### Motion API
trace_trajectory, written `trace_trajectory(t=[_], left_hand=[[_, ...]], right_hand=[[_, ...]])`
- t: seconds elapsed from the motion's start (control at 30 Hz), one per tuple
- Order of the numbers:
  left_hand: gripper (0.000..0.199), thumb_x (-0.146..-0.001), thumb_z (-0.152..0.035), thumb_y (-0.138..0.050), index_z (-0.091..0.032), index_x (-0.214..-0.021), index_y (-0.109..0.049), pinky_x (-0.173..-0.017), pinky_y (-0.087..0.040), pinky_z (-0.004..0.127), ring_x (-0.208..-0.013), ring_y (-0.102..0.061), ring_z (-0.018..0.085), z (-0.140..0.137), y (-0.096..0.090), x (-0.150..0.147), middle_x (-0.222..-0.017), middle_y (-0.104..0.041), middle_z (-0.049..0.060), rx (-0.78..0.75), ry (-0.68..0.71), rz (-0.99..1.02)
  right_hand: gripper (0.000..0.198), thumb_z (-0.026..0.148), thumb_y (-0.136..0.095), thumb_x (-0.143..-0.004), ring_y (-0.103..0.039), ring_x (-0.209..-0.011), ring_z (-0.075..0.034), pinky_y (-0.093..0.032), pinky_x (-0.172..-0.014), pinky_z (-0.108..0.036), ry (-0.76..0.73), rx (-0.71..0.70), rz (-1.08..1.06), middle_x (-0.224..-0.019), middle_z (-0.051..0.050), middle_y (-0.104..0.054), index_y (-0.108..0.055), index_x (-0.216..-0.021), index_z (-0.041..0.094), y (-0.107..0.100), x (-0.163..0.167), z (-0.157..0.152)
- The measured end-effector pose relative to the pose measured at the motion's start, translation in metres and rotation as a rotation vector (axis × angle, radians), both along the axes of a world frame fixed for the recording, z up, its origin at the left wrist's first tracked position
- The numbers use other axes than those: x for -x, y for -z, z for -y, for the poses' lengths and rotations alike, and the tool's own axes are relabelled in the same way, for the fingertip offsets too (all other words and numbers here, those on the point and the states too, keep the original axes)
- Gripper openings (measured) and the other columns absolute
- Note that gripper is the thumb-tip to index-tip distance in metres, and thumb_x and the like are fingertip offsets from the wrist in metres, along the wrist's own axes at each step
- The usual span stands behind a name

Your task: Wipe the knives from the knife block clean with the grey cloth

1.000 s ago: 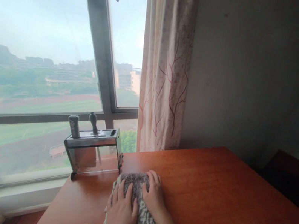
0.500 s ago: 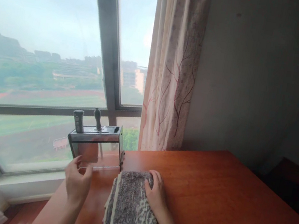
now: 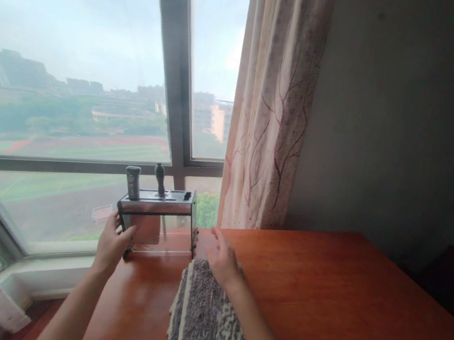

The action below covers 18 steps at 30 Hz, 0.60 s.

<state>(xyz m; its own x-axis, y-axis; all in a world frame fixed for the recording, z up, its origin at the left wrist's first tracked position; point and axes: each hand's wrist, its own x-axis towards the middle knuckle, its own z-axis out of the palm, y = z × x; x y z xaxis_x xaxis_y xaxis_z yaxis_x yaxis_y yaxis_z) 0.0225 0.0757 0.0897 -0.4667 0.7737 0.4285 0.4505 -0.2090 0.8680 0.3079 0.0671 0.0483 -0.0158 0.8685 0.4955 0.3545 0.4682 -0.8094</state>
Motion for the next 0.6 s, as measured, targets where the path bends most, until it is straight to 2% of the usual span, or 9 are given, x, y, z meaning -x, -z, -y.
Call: trace_trajectory(t=[0.13,0.27,0.43,0.6], left_hand=[[0.063,-0.069,-0.034,-0.061,-0.020,-0.128,-0.045,-0.098,-0.040,0.048,-0.115,-0.051,0.031,0.002,0.002,-0.001,-0.117,-0.058,0.009,0.011,0.008,-0.004],[0.064,-0.072,-0.036,-0.061,-0.021,-0.131,-0.043,-0.100,-0.037,0.049,-0.120,-0.048,0.031,0.004,0.006,0.001,-0.124,-0.056,0.010,0.009,0.057,0.011],[0.067,-0.071,-0.034,-0.062,-0.023,-0.134,-0.043,-0.103,-0.035,0.048,-0.125,-0.044,0.031,0.011,0.009,-0.003,-0.133,-0.051,0.010,0.017,0.116,0.031],[0.071,-0.072,-0.036,-0.062,-0.022,-0.137,-0.039,-0.101,-0.038,0.048,-0.128,-0.041,0.031,0.012,0.015,-0.016,-0.135,-0.049,0.012,0.038,0.186,0.010]], right_hand=[[0.060,0.023,-0.059,-0.076,-0.046,-0.126,-0.025,-0.035,-0.107,-0.042,-0.130,0.017,0.025,-0.133,-0.009,-0.053,-0.045,-0.134,0.020,-0.026,0.032,-0.025],[0.066,0.020,-0.060,-0.073,-0.044,-0.128,-0.026,-0.032,-0.108,-0.044,-0.191,0.006,0.029,-0.136,-0.011,-0.050,-0.042,-0.137,0.018,-0.034,0.046,-0.032],[0.070,0.015,-0.059,-0.071,-0.051,-0.120,-0.024,-0.039,-0.103,-0.040,-0.209,-0.060,-0.002,-0.132,-0.008,-0.055,-0.040,-0.138,0.021,-0.025,0.036,-0.026],[0.070,0.017,-0.058,-0.073,-0.052,-0.119,-0.023,-0.041,-0.102,-0.040,-0.149,-0.032,0.009,-0.132,-0.007,-0.055,-0.038,-0.139,0.024,-0.024,0.012,-0.022]])
